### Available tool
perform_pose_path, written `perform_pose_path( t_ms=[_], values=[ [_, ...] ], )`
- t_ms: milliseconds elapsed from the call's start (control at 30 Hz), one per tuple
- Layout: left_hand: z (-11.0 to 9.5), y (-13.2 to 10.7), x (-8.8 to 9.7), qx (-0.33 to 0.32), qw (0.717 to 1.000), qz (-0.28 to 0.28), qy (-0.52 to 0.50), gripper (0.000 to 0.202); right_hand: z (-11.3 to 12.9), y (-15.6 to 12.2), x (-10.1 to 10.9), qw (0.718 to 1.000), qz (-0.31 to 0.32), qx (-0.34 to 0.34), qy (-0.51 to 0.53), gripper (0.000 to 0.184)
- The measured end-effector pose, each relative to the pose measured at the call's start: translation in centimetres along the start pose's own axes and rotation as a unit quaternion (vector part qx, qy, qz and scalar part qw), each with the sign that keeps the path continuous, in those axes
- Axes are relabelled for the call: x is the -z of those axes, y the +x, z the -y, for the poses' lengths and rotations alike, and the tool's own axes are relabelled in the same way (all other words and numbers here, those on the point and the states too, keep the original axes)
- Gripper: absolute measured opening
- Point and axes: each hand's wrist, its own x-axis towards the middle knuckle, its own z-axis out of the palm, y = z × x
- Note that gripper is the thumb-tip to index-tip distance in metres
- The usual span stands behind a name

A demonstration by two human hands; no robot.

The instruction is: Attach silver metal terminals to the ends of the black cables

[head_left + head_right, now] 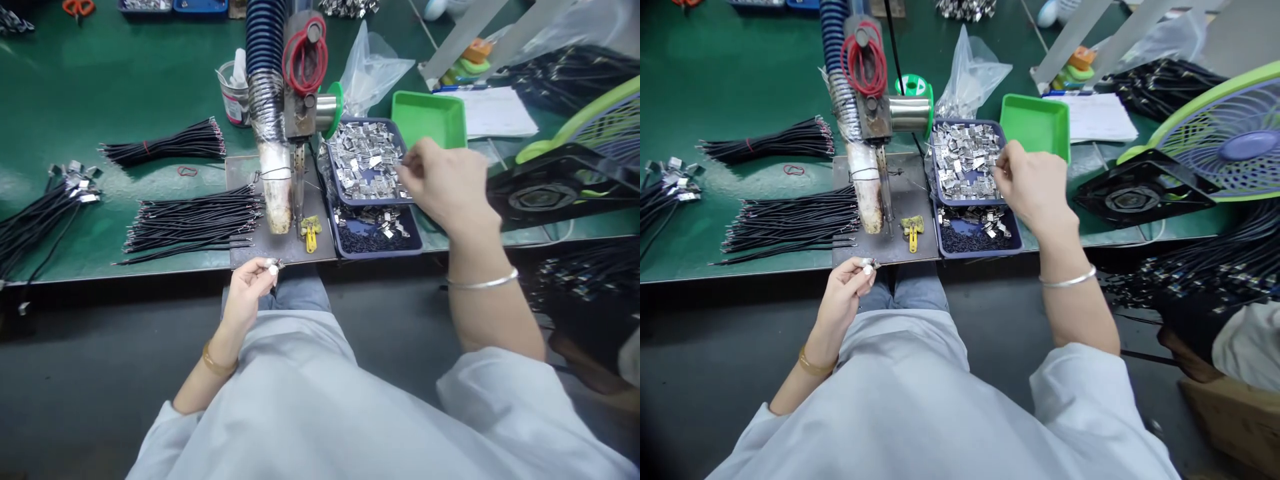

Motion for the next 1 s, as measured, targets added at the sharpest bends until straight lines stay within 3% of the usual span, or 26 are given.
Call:
perform_pose_path(
  t_ms=[133,267,367,433,567,667,767,833,1000],
  values=[
    [0.0,0.3,-0.6,-0.007,0.999,-0.01,0.034,0.035,0.8,3.1,-2.2,0.995,0.102,-0.011,0.014,0.009],
    [-0.2,0.6,-0.8,0.002,0.999,0.007,0.045,0.031,2.2,3.9,-2.5,0.983,0.176,0.0,0.046,0.01],
    [-0.5,0.8,-1.0,0.006,0.999,0.031,0.04,0.031,3.0,3.9,-1.9,0.981,0.192,-0.009,0.034,0.013],
    [-0.6,0.8,-1.1,0.004,0.999,0.039,0.028,0.032,3.7,3.5,-1.1,0.986,0.165,-0.019,0.013,0.013],
    [-0.2,0.8,-1.5,-0.015,0.999,0.035,0.012,0.032,5.6,-0.2,0.8,0.999,0.047,-0.011,0.025,0.022],
    [0.5,0.8,-1.7,-0.038,0.999,0.034,0.014,0.031,7.3,-5.6,1.1,0.969,-0.045,0.034,0.239,0.02],
    [1.1,0.7,-2.1,-0.076,0.996,0.039,0.027,0.033,8.9,-11.2,-0.5,0.931,-0.031,0.07,0.357,0.016],
    [1.2,0.6,-2.3,-0.101,0.993,0.036,0.043,0.035,9.7,-13.8,-2.2,0.934,-0.035,0.091,0.343,0.011],
    [1.7,0.2,-2.9,-0.151,0.985,0.02,0.082,0.033,10.3,-15.2,-4.8,0.903,0.043,0.031,0.427,0.009]
  ],
)
